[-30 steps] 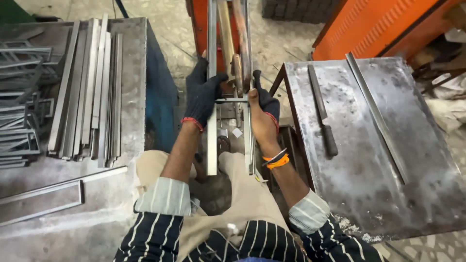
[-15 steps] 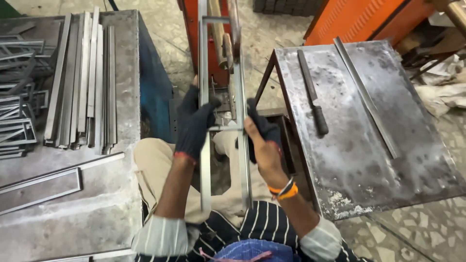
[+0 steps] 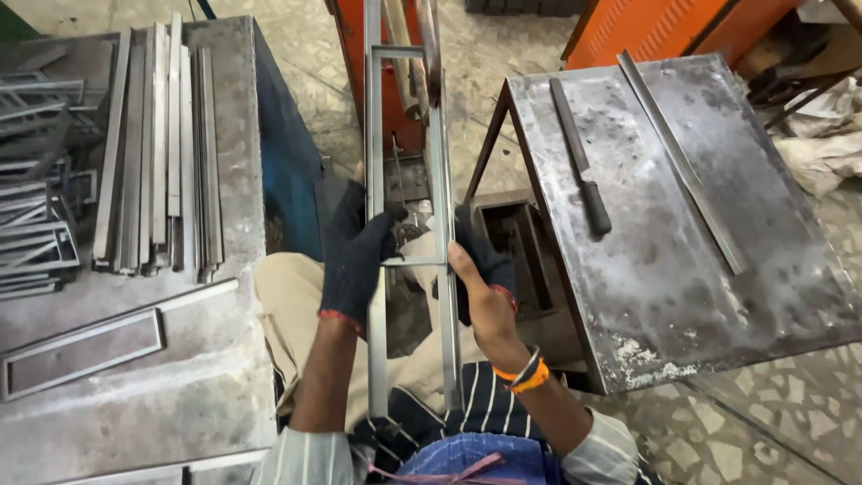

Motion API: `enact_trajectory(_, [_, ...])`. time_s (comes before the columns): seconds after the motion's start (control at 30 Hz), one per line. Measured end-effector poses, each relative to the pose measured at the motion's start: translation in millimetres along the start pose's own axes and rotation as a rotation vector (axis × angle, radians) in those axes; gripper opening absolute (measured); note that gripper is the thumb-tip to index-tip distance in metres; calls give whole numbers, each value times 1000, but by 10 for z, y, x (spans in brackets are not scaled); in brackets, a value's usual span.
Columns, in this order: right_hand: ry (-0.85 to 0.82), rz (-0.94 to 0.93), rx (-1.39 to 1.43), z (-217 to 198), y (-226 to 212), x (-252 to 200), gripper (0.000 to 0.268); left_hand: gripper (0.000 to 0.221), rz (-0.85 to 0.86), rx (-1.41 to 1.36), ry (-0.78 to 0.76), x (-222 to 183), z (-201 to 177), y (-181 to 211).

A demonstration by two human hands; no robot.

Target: Measuring and cutting metal frame sections using an industrial cutting machine in a factory.

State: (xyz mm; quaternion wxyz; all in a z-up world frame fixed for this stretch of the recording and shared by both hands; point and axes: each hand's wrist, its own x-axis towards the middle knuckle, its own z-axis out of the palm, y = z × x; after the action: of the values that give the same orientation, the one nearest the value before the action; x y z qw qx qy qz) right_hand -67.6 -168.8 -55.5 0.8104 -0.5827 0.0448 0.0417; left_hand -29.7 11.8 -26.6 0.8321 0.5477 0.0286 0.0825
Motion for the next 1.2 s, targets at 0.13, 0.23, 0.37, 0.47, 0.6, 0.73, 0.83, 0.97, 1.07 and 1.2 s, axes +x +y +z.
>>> enact_trajectory(0.13, [-17, -44, -66, 50, -33, -10, 37, 75, -54, 110, 38, 48, -17, 39])
enact_trajectory(0.23, [-31, 14, -56, 30, -35, -41, 35, 73, -37, 134, 42, -7, -29, 14])
enact_trajectory(0.37, [-32, -56, -52, 96, -170, -201, 41, 70, -38, 173, 25, -135, -25, 72])
enact_trajectory(0.47, [-62, -107, -145, 138, -211, -436, 48, 69, -21, 204, 11, -314, -98, 55])
enact_trajectory(0.6, [-155, -9, -76, -5, -52, -490, 45, 71, -68, 159, 46, -450, -126, 7])
enact_trajectory(0.73, [-80, -52, -118, 102, -202, -501, 50, 72, -59, 124, 23, -446, -127, 38])
enact_trajectory(0.83, [-62, 58, -155, 89, -239, -538, 45, 74, -117, 145, 49, -446, -120, 27])
enact_trajectory(0.97, [-93, 72, -142, -42, -85, -463, 37, 69, -86, 64, 40, -444, -111, -45])
enact_trajectory(1.07, [-120, -1, -174, 1, -75, -347, 35, 64, -59, 42, 34, -423, -158, -46])
enact_trajectory(1.2, [-253, -214, -461, 316, -230, 60, 32, 61, 2, 90, 105, -351, -324, -82])
